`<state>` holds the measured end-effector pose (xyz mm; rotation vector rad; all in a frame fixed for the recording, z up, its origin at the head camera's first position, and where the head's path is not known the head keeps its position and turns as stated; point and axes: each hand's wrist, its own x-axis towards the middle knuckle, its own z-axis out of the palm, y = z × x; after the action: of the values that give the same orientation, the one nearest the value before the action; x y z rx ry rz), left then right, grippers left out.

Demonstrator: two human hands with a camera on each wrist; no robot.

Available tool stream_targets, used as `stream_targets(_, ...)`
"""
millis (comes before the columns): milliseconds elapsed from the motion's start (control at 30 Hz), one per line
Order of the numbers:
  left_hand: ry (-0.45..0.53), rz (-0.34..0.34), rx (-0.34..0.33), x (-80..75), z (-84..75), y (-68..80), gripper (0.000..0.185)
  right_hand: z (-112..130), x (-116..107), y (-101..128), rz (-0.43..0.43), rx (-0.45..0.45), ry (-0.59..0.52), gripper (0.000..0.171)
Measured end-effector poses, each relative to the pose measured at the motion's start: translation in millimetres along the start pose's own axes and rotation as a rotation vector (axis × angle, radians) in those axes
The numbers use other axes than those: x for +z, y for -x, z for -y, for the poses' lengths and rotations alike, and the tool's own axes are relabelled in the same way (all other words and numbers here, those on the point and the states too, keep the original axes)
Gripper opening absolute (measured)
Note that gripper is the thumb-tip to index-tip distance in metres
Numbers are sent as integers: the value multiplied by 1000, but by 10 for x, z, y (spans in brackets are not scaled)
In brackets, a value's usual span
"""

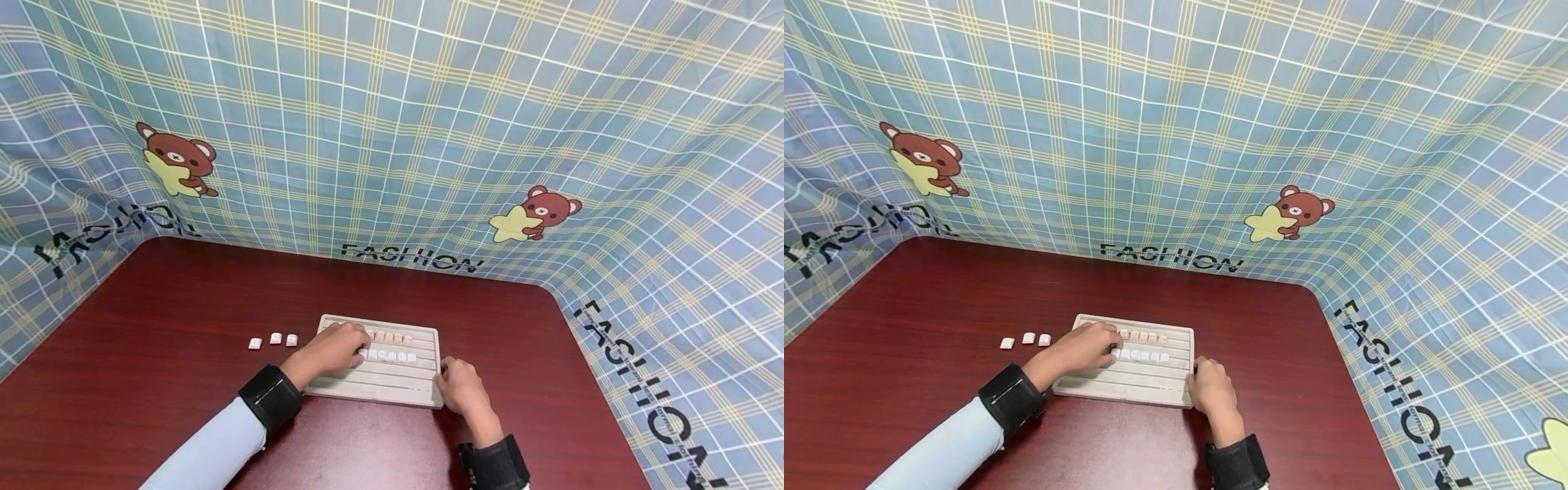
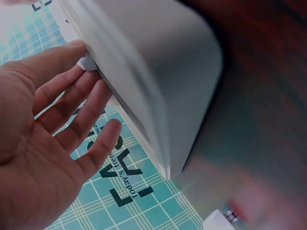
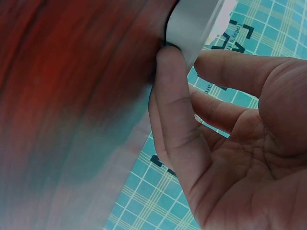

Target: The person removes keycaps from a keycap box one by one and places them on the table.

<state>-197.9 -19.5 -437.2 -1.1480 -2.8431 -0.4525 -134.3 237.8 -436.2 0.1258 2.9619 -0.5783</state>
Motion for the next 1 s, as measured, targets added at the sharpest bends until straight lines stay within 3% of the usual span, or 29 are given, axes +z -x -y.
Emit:
stream_targets(667, 16, -38, 19, -59, 27, 45, 7, -9, 7, -7, 6, -1, 9, 30)
stream_targets(900, -17, -33, 13, -119, 120, 97, 10, -14, 7, -9, -8, -16, 7, 28)
stream_targets(1000, -21, -13, -19, -150, 166, 141, 13, -7, 5, 0, -2, -23, 8, 28)
